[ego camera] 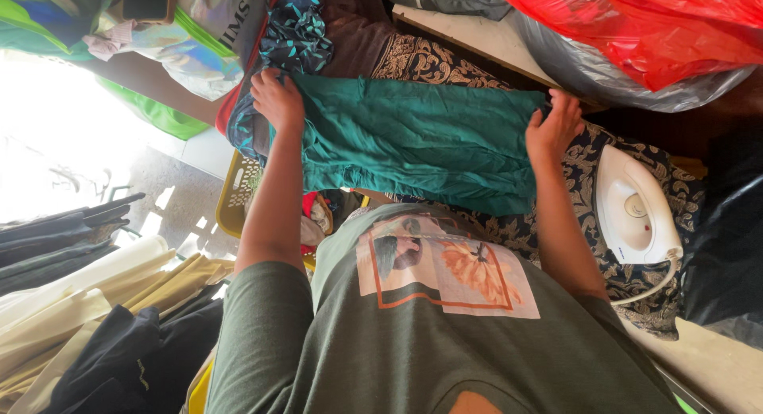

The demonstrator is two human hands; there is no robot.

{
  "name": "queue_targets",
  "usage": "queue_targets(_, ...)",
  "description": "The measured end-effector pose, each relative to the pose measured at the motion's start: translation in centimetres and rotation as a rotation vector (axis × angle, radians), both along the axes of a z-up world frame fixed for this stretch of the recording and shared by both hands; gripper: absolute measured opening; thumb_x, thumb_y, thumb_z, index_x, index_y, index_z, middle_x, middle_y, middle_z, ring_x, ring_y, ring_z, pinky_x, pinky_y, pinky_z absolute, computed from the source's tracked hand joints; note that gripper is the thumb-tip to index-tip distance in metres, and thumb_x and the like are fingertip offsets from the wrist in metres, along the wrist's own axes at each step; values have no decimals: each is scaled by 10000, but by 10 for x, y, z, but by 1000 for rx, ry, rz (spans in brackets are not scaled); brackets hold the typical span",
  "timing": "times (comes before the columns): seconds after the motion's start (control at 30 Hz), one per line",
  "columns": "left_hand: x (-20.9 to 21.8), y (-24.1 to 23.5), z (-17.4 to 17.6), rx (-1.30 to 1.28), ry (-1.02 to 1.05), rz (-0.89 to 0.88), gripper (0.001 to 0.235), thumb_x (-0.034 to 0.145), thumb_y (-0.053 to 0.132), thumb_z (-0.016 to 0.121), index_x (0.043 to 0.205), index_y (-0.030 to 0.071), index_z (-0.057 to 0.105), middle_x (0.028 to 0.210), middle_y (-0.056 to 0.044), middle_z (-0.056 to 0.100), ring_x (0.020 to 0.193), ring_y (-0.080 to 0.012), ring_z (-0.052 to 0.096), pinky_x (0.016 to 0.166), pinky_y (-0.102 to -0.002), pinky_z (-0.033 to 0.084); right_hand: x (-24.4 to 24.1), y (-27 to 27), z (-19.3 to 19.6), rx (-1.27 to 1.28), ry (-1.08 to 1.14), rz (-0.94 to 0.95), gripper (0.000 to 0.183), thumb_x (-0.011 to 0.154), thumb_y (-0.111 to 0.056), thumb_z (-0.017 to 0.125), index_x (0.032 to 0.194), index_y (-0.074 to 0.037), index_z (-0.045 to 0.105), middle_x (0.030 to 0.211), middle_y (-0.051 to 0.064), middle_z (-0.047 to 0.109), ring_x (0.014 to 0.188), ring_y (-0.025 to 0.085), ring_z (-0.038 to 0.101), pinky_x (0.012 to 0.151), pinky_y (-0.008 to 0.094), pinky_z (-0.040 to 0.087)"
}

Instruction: The person irons a teal button-up shirt on a patterned ironing board, smoothing the fabric and using a white iron to press the sleeves and body. After ironing, the person folds the shirt and places it on the board, then reaches into a yellow laundry basket to retrieve another garment.

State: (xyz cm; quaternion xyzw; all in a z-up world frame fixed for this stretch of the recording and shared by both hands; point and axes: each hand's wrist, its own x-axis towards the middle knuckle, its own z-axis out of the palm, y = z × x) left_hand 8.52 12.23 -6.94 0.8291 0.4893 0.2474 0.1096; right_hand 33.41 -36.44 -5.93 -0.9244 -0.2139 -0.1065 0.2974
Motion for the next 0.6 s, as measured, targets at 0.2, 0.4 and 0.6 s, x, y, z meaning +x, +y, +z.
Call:
queue_targets(0.2,11,-103,-1,140,18,-427,671,996,319,693,1543,91,378,1628,-164,362,1531,-403,318,1242,-574,236,-60,43,8,-119,-67,272,516,1036,-314,684,1488,-112,537,1615,166,390,1525,385,306,1226,649,142)
queue_targets(0.4,-8,-94,-22,-71,149,-465,673,1054,440,533,1582,51,380,1667,-173,304,1548,-356,273,1238,-557,199,-66,45,-18,-343,148,285,716,1036,-562,534,1593,-123,437,1714,178,199,1579,390,130,1179,721,12)
queue_targets(0.6,-43,-33,-16,109,299,-459,699,1088,510,456,1612,56,365,1690,-143,298,1578,-313,226,1250,-608,108,-63,24,-14,-241,156,375,689,1021,-486,622,1561,-85,471,1674,219,295,1553,398,239,1192,690,64)
